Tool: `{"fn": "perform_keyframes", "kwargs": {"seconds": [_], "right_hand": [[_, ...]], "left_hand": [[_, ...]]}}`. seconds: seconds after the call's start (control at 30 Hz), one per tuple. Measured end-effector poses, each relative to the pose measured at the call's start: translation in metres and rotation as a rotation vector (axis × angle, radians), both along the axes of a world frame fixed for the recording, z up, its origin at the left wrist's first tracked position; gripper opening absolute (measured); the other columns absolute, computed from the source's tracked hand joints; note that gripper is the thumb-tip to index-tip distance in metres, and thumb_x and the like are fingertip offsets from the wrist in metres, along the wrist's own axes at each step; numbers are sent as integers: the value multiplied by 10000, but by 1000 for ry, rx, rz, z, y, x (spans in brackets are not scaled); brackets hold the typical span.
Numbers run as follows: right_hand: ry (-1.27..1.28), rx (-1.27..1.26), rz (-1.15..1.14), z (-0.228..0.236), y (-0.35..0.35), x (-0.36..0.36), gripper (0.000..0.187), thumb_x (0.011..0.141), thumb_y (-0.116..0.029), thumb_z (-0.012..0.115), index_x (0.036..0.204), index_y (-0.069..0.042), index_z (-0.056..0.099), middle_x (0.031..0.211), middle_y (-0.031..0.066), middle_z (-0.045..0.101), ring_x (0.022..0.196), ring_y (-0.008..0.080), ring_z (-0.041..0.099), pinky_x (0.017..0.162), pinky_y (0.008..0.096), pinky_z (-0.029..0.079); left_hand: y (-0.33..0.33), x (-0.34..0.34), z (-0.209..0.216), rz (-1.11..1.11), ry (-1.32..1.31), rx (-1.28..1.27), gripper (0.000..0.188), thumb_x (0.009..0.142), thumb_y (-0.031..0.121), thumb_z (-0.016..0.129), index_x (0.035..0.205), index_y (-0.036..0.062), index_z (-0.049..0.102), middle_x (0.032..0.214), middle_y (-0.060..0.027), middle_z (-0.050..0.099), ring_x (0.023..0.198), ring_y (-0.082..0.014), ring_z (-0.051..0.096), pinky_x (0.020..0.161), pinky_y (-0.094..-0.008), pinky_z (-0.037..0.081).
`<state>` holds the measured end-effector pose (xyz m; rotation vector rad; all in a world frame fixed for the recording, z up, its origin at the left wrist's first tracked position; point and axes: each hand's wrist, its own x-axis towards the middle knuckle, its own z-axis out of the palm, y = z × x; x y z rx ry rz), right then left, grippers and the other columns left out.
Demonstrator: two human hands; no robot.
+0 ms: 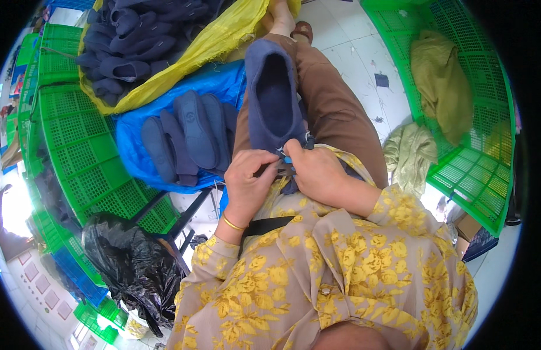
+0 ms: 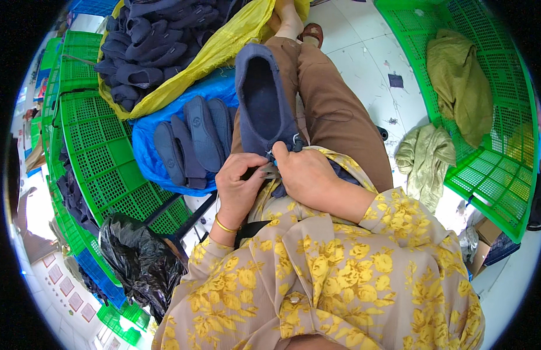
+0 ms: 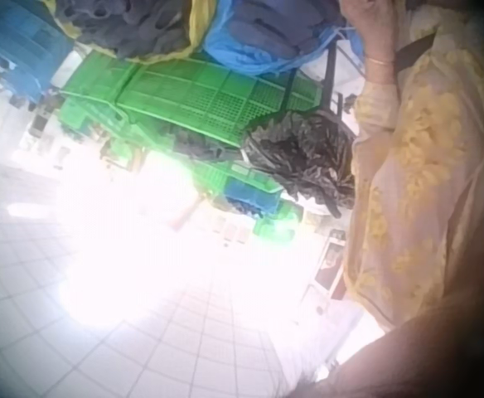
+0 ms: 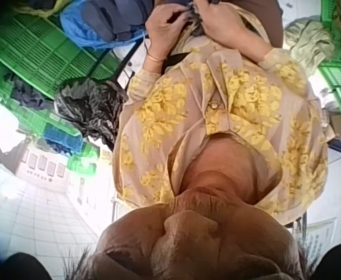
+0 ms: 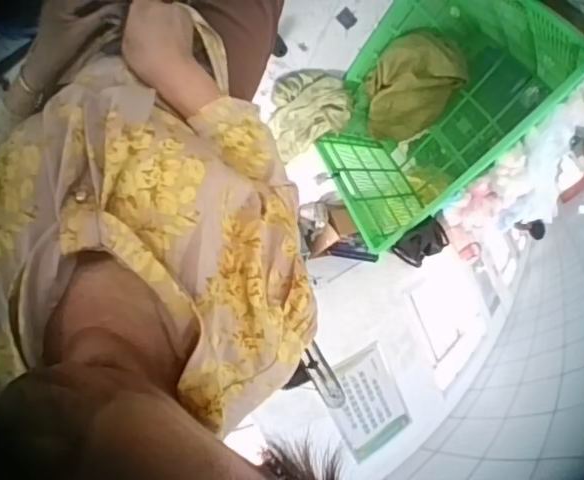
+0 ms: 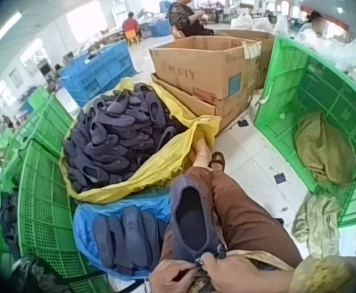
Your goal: The person sits on the floor and sews a small blue fabric piece onto the upper part of a dark blue slipper using a needle and thread. They repeatedly pull the thread through the fabric and adjust the slipper while working.
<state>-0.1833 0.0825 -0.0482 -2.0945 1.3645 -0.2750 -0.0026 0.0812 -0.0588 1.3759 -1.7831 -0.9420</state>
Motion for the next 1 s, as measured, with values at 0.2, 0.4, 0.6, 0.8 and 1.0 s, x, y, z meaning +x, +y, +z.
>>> {"fn": "perform_keyframes", "kwargs": {"seconds": [0.2,0.4,0.6,0.8,1.0], "right_hand": [[24,6,35,5,2,-4,244,772,-38,584,959,20,439,603,186,618,555,338,650,494,419,508],[35,133,21,3,4,-5,386,736,-23,618,1071,-3,426,721,202,641,657,380,648,579,461,499],[24,77,26,11,3,-3,269,762,-41,587,968,25,428,616,199,626,579,353,659,508,430,519],[-2,90,-8,8,3,1,268,764,-38,585,965,31,421,611,204,621,572,363,651,514,432,520],[17,35,7,3,4,2,260,762,-30,590,952,33,423,607,199,620,563,350,653,509,416,521]], "left_hand": [[3,-6,4,65,-6,41,159,720,-5,739,864,34,684,863,-86,667,790,-254,626,706,-335,499],[5,-6,0,45,-49,-27,181,719,-1,743,885,35,682,868,-96,648,818,-272,617,710,-339,497],[5,-9,2,43,-60,-34,179,716,-3,745,879,34,680,858,-96,631,814,-273,613,703,-347,495],[3,-7,0,21,-49,-9,181,709,-13,746,869,33,677,844,-97,627,793,-274,606,679,-342,487],[2,-5,-3,20,12,5,169,705,-20,747,856,34,692,818,-92,627,765,-264,604,663,-333,482]]}}
